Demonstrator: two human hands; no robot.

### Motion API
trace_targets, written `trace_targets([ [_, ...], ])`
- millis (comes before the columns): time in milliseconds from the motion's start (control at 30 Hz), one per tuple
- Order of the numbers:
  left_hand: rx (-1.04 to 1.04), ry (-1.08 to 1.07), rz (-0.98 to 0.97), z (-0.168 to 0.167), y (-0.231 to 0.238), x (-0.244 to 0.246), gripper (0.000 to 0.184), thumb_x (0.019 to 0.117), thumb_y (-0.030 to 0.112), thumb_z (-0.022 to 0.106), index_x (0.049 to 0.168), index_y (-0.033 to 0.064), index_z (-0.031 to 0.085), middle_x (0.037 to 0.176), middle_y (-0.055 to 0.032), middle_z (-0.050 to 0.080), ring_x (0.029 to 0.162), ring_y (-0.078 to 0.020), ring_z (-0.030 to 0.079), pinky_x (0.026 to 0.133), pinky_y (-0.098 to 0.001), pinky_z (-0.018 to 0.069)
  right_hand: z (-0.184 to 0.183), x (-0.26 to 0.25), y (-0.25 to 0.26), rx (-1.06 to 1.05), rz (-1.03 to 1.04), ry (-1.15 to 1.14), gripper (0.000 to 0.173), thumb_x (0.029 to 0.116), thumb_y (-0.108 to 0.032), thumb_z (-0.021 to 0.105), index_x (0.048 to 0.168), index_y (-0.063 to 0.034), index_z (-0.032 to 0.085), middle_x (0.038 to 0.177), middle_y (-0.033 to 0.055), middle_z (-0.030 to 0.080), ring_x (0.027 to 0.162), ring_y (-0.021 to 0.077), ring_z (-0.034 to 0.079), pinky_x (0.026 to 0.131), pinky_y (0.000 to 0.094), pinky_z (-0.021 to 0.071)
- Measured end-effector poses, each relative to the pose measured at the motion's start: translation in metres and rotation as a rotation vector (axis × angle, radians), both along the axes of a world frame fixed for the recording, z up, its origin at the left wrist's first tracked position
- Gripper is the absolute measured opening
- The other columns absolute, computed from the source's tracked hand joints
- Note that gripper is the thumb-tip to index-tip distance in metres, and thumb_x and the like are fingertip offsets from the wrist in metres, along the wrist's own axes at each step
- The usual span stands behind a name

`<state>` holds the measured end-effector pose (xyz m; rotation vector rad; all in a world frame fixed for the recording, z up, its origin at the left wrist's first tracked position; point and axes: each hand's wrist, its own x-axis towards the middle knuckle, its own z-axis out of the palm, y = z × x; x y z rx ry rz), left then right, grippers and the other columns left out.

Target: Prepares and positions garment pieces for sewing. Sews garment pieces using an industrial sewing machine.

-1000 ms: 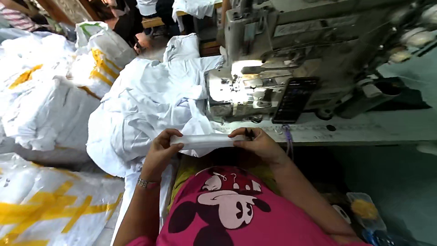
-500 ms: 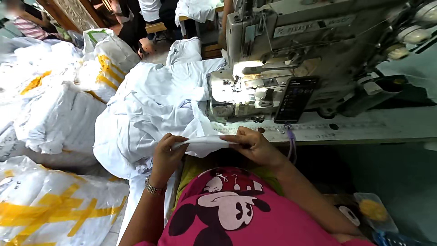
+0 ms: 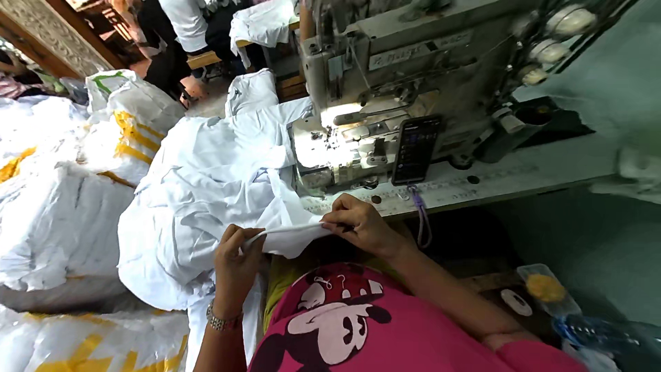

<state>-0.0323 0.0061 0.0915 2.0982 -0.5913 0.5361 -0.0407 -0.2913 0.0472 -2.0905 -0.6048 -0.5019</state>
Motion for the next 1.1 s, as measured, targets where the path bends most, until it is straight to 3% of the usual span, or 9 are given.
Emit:
trace_targets([
  [100, -0.118, 0.041, -0.106, 0.012, -0.019, 0.017, 0.015, 0.0989, 0.013, 0.061, 0.103, 0.0023, 0.070, 0.106, 0.0000, 0.066, 0.103, -0.0037, 0.062, 0.093, -0.0234, 0.0530, 0.006, -0.002, 0.000, -0.019, 0.030, -0.021, 0.018, 0.0977, -0.020, 0.065, 0.099, -0.0092, 0.078, 0.105, 0.0129, 0.071, 0.092, 0.0208, 0.069, 0.083, 0.0352, 0.0583],
  [200, -0.228, 0.120, -0.188, 0.029, -0.059, 0.050, 0.013, 0.1025, 0.009, 0.053, 0.109, 0.0059, 0.063, 0.097, 0.0072, 0.067, 0.083, 0.0023, 0.063, 0.076, -0.0203, 0.0565, 0.015, -0.011, -0.005, 0.177, 0.147, 0.147, 0.022, 0.1007, -0.016, 0.062, 0.106, 0.0010, 0.074, 0.092, 0.0094, 0.073, 0.083, 0.0088, 0.068, 0.079, 0.0230, 0.0557],
  [267, -0.054, 0.072, -0.179, 0.041, -0.087, 0.083, 0.015, 0.1016, 0.009, 0.056, 0.110, 0.0000, 0.066, 0.098, -0.0030, 0.068, 0.083, -0.0046, 0.064, 0.076, -0.0251, 0.0558, 0.021, -0.013, -0.014, 0.358, 0.111, 0.296, 0.031, 0.0999, -0.017, 0.064, 0.125, 0.0005, 0.069, 0.086, 0.0032, 0.071, 0.072, 0.0001, 0.062, 0.068, 0.0174, 0.0534],
  [333, 0.268, 0.057, -0.161, 0.052, -0.116, 0.118, 0.018, 0.1013, 0.012, 0.060, 0.109, -0.0020, 0.069, 0.102, -0.0153, 0.070, 0.093, -0.0234, 0.069, 0.084, -0.0433, 0.0572, 0.018, -0.007, -0.027, 0.417, -0.007, 0.381, 0.042, 0.0989, -0.018, 0.065, 0.140, -0.0099, 0.063, 0.081, -0.0026, 0.068, 0.064, -0.0021, 0.055, 0.063, 0.0169, 0.0498],
  [433, 0.572, 0.254, -0.109, 0.047, -0.162, 0.168, 0.027, 0.0937, 0.011, 0.065, 0.118, 0.0006, 0.070, 0.116, -0.0223, 0.070, 0.111, -0.0393, 0.066, 0.095, -0.0622, 0.0513, 0.013, 0.009, -0.040, 0.403, -0.170, 0.449, 0.027, 0.1010, -0.016, 0.062, 0.125, -0.0091, 0.072, 0.097, 0.0009, 0.073, 0.069, -0.0006, 0.060, 0.065, 0.0185, 0.0521],
  [567, 0.429, 0.341, -0.037, 0.037, -0.203, 0.207, 0.033, 0.0941, 0.024, 0.071, 0.116, -0.0005, 0.068, 0.114, -0.0222, 0.069, 0.111, -0.0359, 0.066, 0.098, -0.0570, 0.0495, 0.019, 0.034, -0.039, 0.423, -0.253, 0.434, 0.021, 0.1014, -0.013, 0.062, 0.117, -0.0047, 0.074, 0.099, 0.0036, 0.074, 0.068, 0.0021, 0.062, 0.063, 0.0207, 0.0539],
  [800, 0.360, 0.287, -0.124, 0.025, -0.201, 0.224, 0.033, 0.0905, 0.026, 0.075, 0.115, 0.0046, 0.069, 0.111, -0.0152, 0.071, 0.109, -0.0271, 0.067, 0.098, -0.0512, 0.0510, 0.014, 0.038, -0.030, 0.434, -0.247, 0.431, 0.021, 0.1016, -0.014, 0.063, 0.117, -0.0070, 0.075, 0.099, 0.0021, 0.075, 0.066, 0.0011, 0.063, 0.060, 0.0192, 0.0537],
  [967, 0.356, 0.289, -0.153, 0.022, -0.200, 0.232, 0.030, 0.0902, 0.024, 0.076, 0.109, 0.0027, 0.069, 0.106, -0.0151, 0.071, 0.104, -0.0257, 0.067, 0.095, -0.0475, 0.0522, 0.012, 0.038, -0.028, 0.429, -0.257, 0.438, 0.023, 0.1022, -0.017, 0.061, 0.119, -0.0083, 0.075, 0.101, 0.0014, 0.075, 0.069, 0.0009, 0.064, 0.063, 0.0193, 0.0542],
  [1100, 0.200, 0.354, -0.156, 0.013, -0.197, 0.250, 0.033, 0.0913, 0.011, 0.073, 0.117, -0.0060, 0.064, 0.112, -0.0209, 0.068, 0.108, -0.0265, 0.065, 0.098, -0.0439, 0.0508, 0.012, 0.052, -0.029, 0.423, -0.271, 0.429, 0.023, 0.1018, -0.015, 0.060, 0.116, -0.0053, 0.075, 0.098, 0.0046, 0.074, 0.068, 0.0032, 0.063, 0.065, 0.0224, 0.0550],
])
